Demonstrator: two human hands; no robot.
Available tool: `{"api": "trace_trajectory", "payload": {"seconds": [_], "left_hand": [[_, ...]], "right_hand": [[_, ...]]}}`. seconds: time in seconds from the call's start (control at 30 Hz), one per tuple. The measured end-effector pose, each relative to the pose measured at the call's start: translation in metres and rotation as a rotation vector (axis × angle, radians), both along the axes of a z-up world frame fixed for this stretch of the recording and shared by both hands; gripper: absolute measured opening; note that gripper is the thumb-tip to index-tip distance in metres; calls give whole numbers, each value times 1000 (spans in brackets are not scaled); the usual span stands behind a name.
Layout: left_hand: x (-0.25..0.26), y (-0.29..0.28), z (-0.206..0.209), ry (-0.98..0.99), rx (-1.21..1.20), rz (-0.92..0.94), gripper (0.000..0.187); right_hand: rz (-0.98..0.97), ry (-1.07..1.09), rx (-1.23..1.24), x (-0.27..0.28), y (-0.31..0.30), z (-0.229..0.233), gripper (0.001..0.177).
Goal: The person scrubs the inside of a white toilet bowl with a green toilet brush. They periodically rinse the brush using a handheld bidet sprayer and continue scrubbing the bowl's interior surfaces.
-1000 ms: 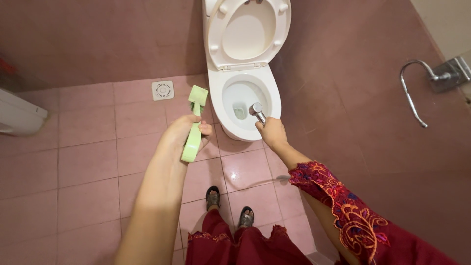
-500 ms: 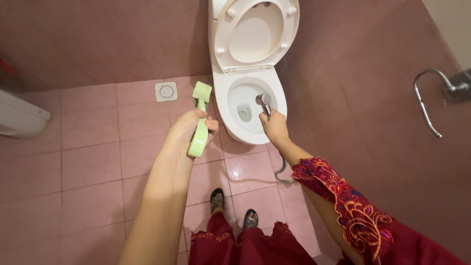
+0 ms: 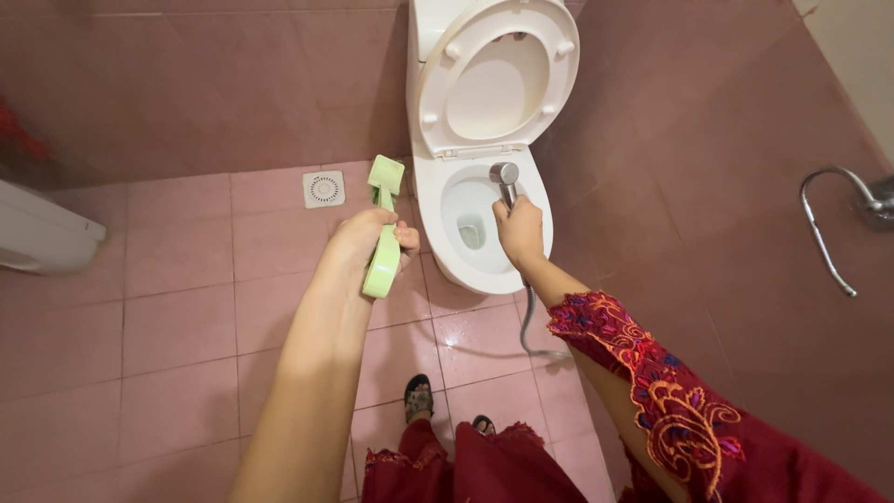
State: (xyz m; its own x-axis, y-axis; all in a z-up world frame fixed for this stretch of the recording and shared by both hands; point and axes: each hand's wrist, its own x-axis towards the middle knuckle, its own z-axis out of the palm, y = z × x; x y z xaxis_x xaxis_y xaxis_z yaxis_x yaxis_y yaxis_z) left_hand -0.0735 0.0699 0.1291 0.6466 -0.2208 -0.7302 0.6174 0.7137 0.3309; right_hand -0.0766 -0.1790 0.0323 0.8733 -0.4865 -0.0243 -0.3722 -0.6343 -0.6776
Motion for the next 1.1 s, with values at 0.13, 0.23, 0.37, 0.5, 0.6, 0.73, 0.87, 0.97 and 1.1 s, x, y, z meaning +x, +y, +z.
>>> {"api": "trace_trajectory", "payload": {"seconds": [0.13,0.23,0.37,0.5,0.6,0.73,0.87,0.97,1.1], "left_hand": [[6,1,-1,-26,-8,-16,18],[8,-3,-1,-15,-9,-24,18],[8,-15,0,-30,-22,-54,17],[8,-31,3,-69,-52,-101,17],[5,-44,4,-65,-67,-114,16],[0,-56,5,-54,-110,-140,16],[-8,-64,7,-42,-123,-155,15],[-14,-67,6,-30,-113,-150,16],[-21,-69,3,-29,-96,-145,16]], "right_hand": [[-74,-25,-60,5,-11,-10,35],[-150,-37,-167,3,-35,-23,36],[-308,-117,-182,-3,-72,-28,36],[-423,-60,-176,-11,-102,-15,35],[-376,-7,-236,-23,-116,-5,36],[-285,225,-246,-39,-127,-2,36],[-181,299,-257,-57,-127,-7,37],[-147,331,-246,-63,-124,-12,37],[-102,391,-295,-69,-117,-18,37]]}}
